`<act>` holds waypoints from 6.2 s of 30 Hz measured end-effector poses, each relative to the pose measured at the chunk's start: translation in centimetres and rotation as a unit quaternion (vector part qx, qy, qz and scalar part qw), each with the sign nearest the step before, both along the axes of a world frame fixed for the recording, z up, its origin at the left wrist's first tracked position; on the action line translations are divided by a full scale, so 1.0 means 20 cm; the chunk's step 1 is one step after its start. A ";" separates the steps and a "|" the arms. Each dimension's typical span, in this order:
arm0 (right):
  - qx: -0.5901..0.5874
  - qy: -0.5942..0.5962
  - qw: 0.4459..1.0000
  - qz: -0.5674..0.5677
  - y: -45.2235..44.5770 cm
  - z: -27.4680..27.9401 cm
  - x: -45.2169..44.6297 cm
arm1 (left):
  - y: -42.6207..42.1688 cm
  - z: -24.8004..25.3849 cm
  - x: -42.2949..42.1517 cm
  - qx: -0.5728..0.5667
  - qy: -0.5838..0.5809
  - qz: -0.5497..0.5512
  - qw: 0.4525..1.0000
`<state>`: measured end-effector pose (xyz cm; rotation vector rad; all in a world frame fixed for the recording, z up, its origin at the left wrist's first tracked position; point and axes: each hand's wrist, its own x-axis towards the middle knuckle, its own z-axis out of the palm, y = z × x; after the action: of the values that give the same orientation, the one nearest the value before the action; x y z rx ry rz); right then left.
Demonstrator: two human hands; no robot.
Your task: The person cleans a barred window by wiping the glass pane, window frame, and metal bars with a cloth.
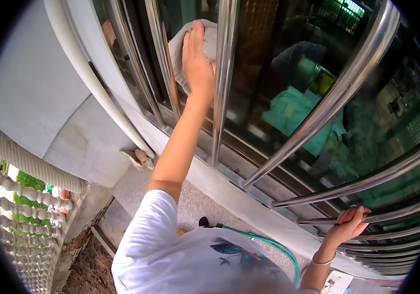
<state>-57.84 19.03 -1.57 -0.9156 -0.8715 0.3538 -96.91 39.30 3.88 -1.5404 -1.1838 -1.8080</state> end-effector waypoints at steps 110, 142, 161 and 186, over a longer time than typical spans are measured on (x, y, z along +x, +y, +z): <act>0.011 0.009 0.999 -0.038 -0.01 -0.07 0.01 | 0.19 0.28 -0.01 0.108 -0.096 0.052 0.988; -0.018 0.041 0.998 -0.043 -0.04 -0.12 0.07 | 0.34 1.49 -0.13 0.172 -0.174 0.118 0.962; -0.018 0.054 0.997 -0.057 -0.06 -0.10 0.02 | -0.07 0.96 0.65 0.208 0.489 -0.174 0.829; 0.010 0.015 1.000 0.010 -0.06 -0.03 0.04 | -0.60 -0.33 0.00 -0.627 0.389 -0.062 0.672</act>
<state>-57.01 17.90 -2.10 -0.8804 -0.8554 0.3754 -96.88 27.28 -2.64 -2.6655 -1.8887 0.1052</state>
